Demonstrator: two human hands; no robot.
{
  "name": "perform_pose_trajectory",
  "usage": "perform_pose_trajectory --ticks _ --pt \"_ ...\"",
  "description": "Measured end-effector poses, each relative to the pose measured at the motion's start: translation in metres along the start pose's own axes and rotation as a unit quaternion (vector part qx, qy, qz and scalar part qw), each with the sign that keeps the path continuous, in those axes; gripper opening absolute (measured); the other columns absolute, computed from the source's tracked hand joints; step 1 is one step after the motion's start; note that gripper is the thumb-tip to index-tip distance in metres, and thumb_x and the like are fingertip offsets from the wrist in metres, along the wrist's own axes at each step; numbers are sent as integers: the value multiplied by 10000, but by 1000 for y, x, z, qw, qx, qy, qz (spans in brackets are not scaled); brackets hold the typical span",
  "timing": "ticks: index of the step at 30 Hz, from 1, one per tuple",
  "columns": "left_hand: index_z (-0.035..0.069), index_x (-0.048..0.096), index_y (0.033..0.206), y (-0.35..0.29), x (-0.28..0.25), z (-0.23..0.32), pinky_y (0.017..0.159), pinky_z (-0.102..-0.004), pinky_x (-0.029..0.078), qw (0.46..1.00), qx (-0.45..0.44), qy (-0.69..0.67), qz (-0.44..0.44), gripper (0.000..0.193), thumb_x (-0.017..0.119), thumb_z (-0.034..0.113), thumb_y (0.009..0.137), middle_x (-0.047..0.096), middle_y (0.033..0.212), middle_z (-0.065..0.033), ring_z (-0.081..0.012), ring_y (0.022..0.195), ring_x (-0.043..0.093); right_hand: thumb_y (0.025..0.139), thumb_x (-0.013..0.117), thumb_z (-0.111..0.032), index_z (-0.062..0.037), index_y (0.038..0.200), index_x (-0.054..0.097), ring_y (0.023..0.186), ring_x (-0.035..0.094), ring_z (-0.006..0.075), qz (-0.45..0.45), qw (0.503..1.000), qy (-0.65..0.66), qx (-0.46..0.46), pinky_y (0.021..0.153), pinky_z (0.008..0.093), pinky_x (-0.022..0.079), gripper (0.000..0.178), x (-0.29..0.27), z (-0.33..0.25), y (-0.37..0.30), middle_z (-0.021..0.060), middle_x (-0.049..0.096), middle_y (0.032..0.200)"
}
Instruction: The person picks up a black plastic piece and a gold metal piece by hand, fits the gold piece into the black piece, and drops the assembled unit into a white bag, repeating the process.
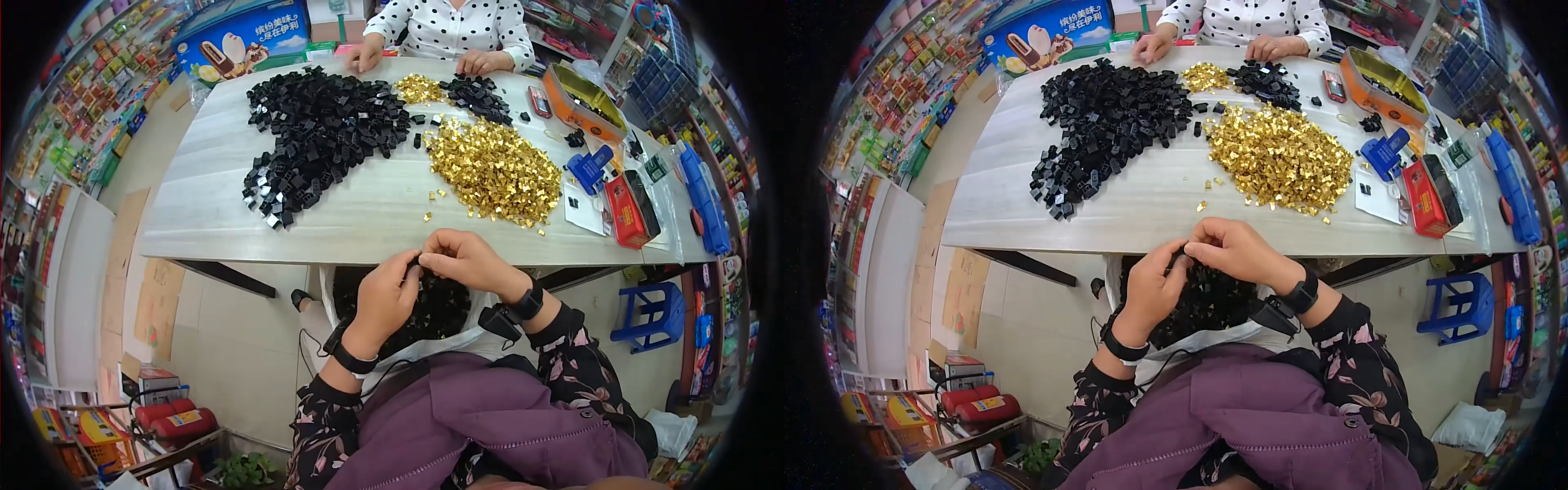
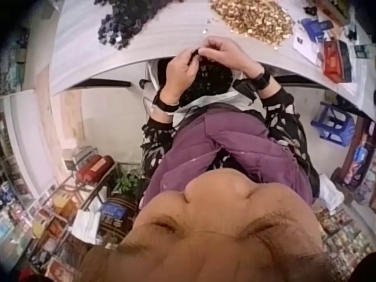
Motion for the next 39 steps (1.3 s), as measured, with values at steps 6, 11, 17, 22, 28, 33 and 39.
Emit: perform_pose_trajectory --ticks 6,11,17,22,28,33,39 --pt "22 579 1068 -11 -3 -5 633 -312 494 998 -36 -37 38 232 562 27 837 635 870 -136 -249 719 636 895 598 -206 -44 868 573 646 514 37 -20 997 4 69 583 188 434 166 6 6 -2 -28 568 753" --pt "25 580 1062 -10 -4 -11 652 -326 496 991 -89 -95 15 236 563 24 826 631 878 -146 -287 763 631 897 600 -213 -48 882 570 645 509 31 -21 993 59 102 573 181 432 169 9 9 -4 -32 563 748" --pt "16 580 1073 -1 -8 17 615 -270 495 990 80 111 14 235 543 -5 842 626 842 -109 -187 695 623 898 596 -254 -63 847 570 649 512 34 -21 996 31 87 569 184 439 199 8 17 -6 -31 570 752" --pt "7 575 1076 -14 -8 8 610 -248 495 998 28 -47 19 234 532 -27 849 624 835 -98 -141 688 627 899 595 -252 -73 848 573 658 520 32 -36 990 43 126 582 181 440 187 10 14 -7 -33 570 761" --pt "4 572 1077 -8 -8 2 617 -258 493 997 24 -49 59 234 539 -15 846 627 848 -109 -157 688 622 903 590 -234 -76 897 580 657 543 33 -56 988 70 128 594 171 438 158 17 7 1 -37 586 771" --pt "32 571 1081 -9 -17 -34 597 -255 474 969 -111 -212 65 235 574 44 846 633 841 -79 -141 659 605 892 594 -223 -60 902 594 650 548 43 25 998 6 64 585 185 441 164 -9 1 13 -29 591 762" --pt "45 555 1105 -3 -7 -43 532 -180 418 940 -182 -282 57 231 579 70 876 602 795 -15 -47 619 538 839 639 -220 -24 931 622 626 556 77 179 931 -316 -39 558 240 451 217 -63 -17 29 5 586 694"
Point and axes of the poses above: each hand's wrist, its own y-axis towards the middle knuckle, its own x-axis out of the palm, z = x × y, the point moved 10 cm from there along y, towards the middle knuckle
